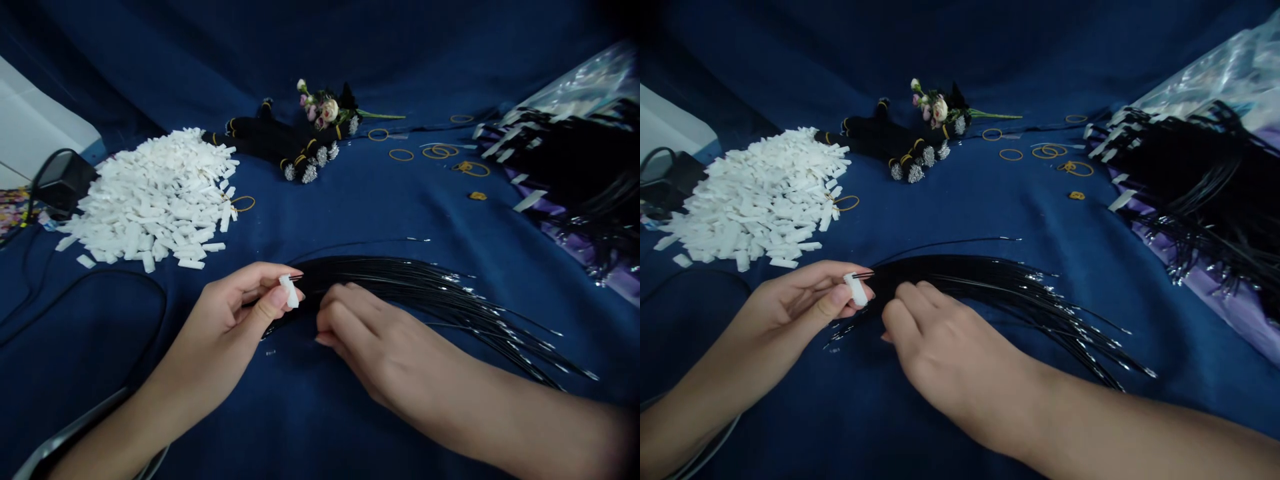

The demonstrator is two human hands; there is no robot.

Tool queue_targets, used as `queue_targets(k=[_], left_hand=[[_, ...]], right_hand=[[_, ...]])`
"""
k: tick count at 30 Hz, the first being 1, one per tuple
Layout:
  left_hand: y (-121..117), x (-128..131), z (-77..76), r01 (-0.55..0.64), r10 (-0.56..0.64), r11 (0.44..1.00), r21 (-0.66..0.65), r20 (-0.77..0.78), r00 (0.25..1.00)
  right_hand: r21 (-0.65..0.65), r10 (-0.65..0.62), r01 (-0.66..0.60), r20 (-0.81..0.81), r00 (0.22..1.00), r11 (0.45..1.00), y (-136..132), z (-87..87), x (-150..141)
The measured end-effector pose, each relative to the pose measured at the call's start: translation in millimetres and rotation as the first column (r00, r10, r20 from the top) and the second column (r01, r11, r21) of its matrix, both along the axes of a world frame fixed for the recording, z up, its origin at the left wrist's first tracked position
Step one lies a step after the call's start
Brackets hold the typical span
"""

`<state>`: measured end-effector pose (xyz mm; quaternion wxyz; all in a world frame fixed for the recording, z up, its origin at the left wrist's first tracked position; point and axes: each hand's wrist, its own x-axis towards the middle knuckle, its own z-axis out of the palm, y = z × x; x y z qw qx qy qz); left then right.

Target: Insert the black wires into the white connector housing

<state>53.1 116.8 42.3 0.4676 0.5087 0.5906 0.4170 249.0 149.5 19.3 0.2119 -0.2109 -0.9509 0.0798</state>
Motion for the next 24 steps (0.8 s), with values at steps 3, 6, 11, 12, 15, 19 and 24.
queue_targets(k=[3, 6, 11, 12, 15, 19, 24], left_hand=[[-1, -1, -0.6, -0.013, 0.013, 1.0, -0.001, 0.003, 1.0], [-1, -1, -1.2, -0.031, 0.031, 1.0, -0.002, -0.022, 0.999], [-2, 1, -0.5, -0.032, 0.034, 0.999, 0.034, -0.053, 0.998], [-2, 2, -0.1, -0.029, 0.032, 0.999, 0.042, -0.058, 0.998], [-3, 3, 0.7, -0.023, 0.027, 0.998, 0.052, -0.077, 0.997], [-4, 5, 0.5, -0.02, 0.025, 0.998, 0.058, -0.095, 0.995], [-5, 4, 0.7, -0.021, 0.029, 0.998, 0.062, -0.134, 0.991]], right_hand=[[-0.14, -0.101, 0.08, -0.153, 0.983, 0.987, 3, 9.5, 6], [-0.113, -0.14, 0.117, -0.228, 0.963, 0.987, 7, 16.9, 11], [-0.056, -0.195, 0.187, -0.278, 0.941, 0.981, 11, 18.8, 14], [-0.055, -0.203, 0.195, -0.277, 0.939, 0.979, 12, 18.2, 14], [-0.072, -0.202, 0.189, -0.26, 0.944, 0.979, 12, 16.4, 13], [-0.077, -0.203, 0.19, -0.25, 0.947, 0.979, 12, 15.6, 12], [-0.078, -0.214, 0.2, -0.246, 0.945, 0.977, 12, 15.1, 12]])
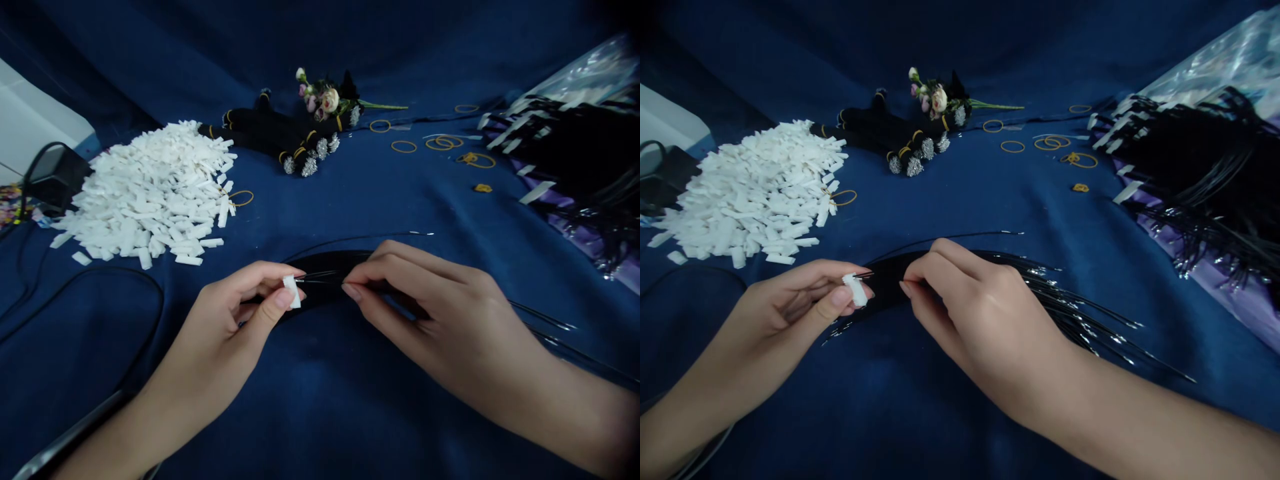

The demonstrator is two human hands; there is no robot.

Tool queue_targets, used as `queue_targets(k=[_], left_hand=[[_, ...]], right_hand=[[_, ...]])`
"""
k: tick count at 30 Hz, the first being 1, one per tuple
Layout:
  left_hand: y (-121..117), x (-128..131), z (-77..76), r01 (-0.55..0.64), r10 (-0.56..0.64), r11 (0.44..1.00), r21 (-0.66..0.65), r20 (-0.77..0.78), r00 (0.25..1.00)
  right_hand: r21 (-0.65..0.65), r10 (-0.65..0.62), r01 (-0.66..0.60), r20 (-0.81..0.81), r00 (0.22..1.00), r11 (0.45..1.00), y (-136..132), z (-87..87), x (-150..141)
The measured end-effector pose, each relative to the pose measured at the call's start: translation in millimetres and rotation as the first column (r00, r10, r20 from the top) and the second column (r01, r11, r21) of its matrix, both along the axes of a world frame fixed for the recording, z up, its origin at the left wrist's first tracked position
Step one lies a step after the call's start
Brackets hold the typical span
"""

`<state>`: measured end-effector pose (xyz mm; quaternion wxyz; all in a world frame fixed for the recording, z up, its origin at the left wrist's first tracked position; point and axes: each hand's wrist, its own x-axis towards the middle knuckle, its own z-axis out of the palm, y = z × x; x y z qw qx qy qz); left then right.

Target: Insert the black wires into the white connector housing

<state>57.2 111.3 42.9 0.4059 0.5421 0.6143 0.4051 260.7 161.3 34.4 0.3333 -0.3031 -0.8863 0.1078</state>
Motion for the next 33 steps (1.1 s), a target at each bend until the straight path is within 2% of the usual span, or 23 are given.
queue_targets(k=[17, 26, 33], left_hand=[[1.3, 0.9, 0.3, 0.026, -0.026, 1.0, 0.001, -0.038, 0.999], [0.4, -1.2, -1.0, 0.022, -0.023, 1.0, -0.018, -0.053, 0.998], [-1.4, 2.4, -2.2, 0.065, -0.069, 0.997, -0.032, -0.13, 0.989]], right_hand=[[0.021, 0.002, -0.003, 0.004, 1.0, 1.0, 2.0, -0.2, 1.0], [0.029, 0.044, -0.045, 0.03, 0.999, 0.999, -0.6, 0.9, 3.2], [-0.015, 0.044, -0.044, 0.025, 0.999, 0.999, -3.2, -2.8, -1.3]])
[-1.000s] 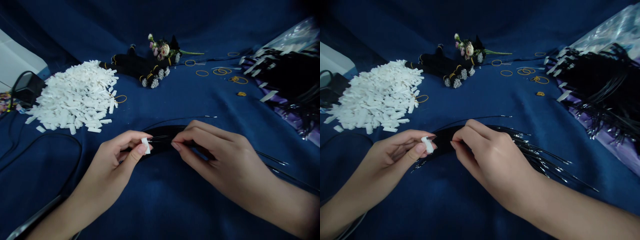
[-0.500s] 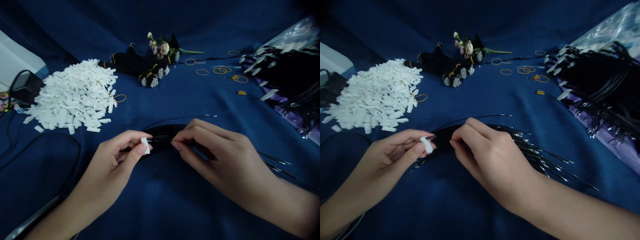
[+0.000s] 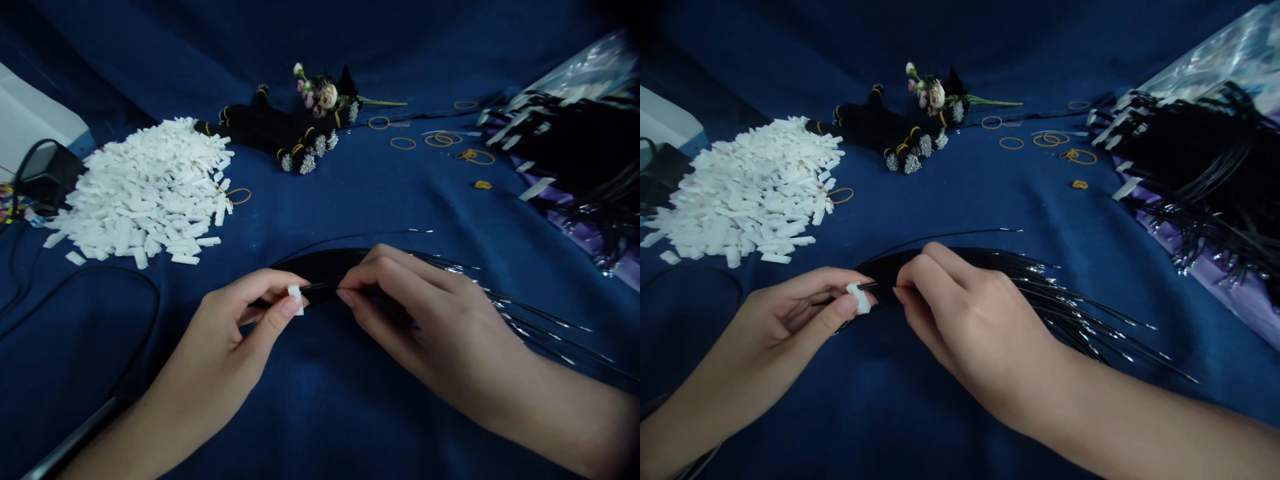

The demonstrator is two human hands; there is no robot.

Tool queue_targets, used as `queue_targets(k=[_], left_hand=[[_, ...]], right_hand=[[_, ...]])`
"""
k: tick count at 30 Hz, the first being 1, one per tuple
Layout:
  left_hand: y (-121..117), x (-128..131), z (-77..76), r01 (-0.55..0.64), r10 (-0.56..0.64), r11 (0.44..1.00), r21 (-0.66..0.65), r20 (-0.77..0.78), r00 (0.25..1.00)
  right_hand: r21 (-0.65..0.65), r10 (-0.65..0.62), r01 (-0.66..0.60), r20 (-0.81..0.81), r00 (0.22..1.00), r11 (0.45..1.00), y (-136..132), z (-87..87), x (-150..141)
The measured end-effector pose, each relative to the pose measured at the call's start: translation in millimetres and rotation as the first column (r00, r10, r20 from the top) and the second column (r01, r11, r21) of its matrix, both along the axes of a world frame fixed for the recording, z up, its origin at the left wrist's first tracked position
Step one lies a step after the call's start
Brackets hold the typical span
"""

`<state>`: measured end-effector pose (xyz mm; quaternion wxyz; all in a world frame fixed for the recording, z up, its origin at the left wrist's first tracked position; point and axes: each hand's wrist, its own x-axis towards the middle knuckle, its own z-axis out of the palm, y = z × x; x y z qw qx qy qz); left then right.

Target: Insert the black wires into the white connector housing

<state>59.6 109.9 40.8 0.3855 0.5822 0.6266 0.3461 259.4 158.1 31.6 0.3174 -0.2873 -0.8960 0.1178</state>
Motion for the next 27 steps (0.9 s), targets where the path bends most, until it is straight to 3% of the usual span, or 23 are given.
queue_targets(k=[13, 27], left_hand=[[-5.0, 1.4, 3.1, 0.09, -0.088, 0.996, 0.008, -0.131, 0.987], [-6.0, 6.7, 5.4, 0.08, -0.08, 0.997, -0.002, 0.004, 0.997]], right_hand=[[-0.011, 0.067, -0.066, 0.029, 0.997, 0.998, -4.2, -3.4, -3.3], [-0.03, 0.064, -0.067, -0.072, 0.995, 0.997, -7.8, -3.3, -8.1]])
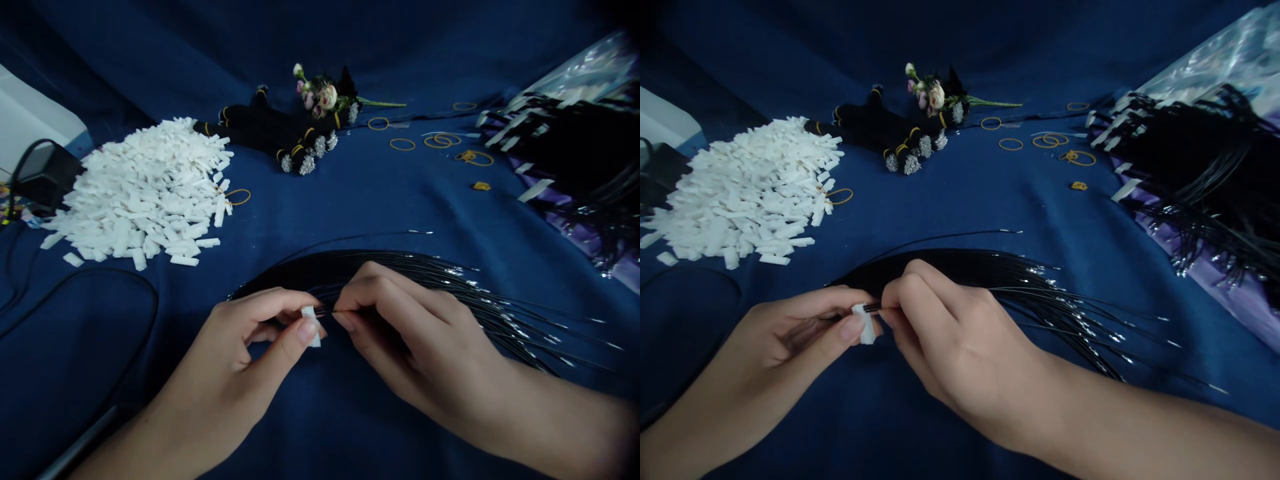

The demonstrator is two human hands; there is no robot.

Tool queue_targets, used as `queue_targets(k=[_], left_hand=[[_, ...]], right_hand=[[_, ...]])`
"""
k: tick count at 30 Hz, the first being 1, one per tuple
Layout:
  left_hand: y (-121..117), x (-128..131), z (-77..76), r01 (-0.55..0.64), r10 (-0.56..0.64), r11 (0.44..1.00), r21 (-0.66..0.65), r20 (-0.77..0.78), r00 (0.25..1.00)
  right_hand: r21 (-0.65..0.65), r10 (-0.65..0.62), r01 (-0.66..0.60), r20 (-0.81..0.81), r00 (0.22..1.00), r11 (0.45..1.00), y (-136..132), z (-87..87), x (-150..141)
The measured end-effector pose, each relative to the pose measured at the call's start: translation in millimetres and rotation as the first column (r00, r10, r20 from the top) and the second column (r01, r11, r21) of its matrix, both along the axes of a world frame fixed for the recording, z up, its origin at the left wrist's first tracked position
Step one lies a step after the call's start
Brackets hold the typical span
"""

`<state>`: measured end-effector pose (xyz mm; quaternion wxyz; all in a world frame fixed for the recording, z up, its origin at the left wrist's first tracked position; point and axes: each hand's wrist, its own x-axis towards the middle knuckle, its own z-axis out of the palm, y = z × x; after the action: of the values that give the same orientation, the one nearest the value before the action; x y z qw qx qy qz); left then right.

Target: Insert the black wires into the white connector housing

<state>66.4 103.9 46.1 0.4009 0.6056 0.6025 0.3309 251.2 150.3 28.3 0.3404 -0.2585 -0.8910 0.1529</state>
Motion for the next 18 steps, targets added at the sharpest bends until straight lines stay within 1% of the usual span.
queue_targets(k=[6, 9, 12, 15, 16, 18], left_hand=[[0.4, -0.4, -0.2, 0.007, -0.007, 1.0, 0.002, 0.037, 0.999], [0.5, -0.3, -0.5, -0.022, 0.022, 1.0, 0.007, 0.031, 0.999], [0.6, 0.3, -1.4, -0.064, 0.065, 0.998, -0.016, 0.043, 0.997], [0.8, 0.1, -2.5, -0.063, 0.066, 0.997, -0.035, 0.071, 0.995], [1.0, -0.3, -2.8, -0.064, 0.066, 0.997, -0.035, 0.079, 0.995], [1.8, -1.6, -3.3, -0.08, 0.083, 0.996, -0.034, 0.089, 0.993]], right_hand=[[0.009, 0.004, -0.004, 0.01, 1.0, 1.0, -0.9, 0.4, 0.5], [0.028, -0.011, 0.01, 0.013, 1.0, 1.0, -0.3, -0.6, 2.1], [0.03, -0.018, 0.018, 0.011, 1.0, 0.999, 1.2, -2.8, 2.6], [0.011, -0.015, 0.015, 0.015, 1.0, 1.0, 2.4, -3.9, 2.9], [0.018, -0.021, 0.021, 0.017, 1.0, 1.0, 2.6, -3.6, 3.2], [0.098, -0.063, 0.061, 0.021, 0.998, 0.993, 2.0, -1.6, 4.1]])
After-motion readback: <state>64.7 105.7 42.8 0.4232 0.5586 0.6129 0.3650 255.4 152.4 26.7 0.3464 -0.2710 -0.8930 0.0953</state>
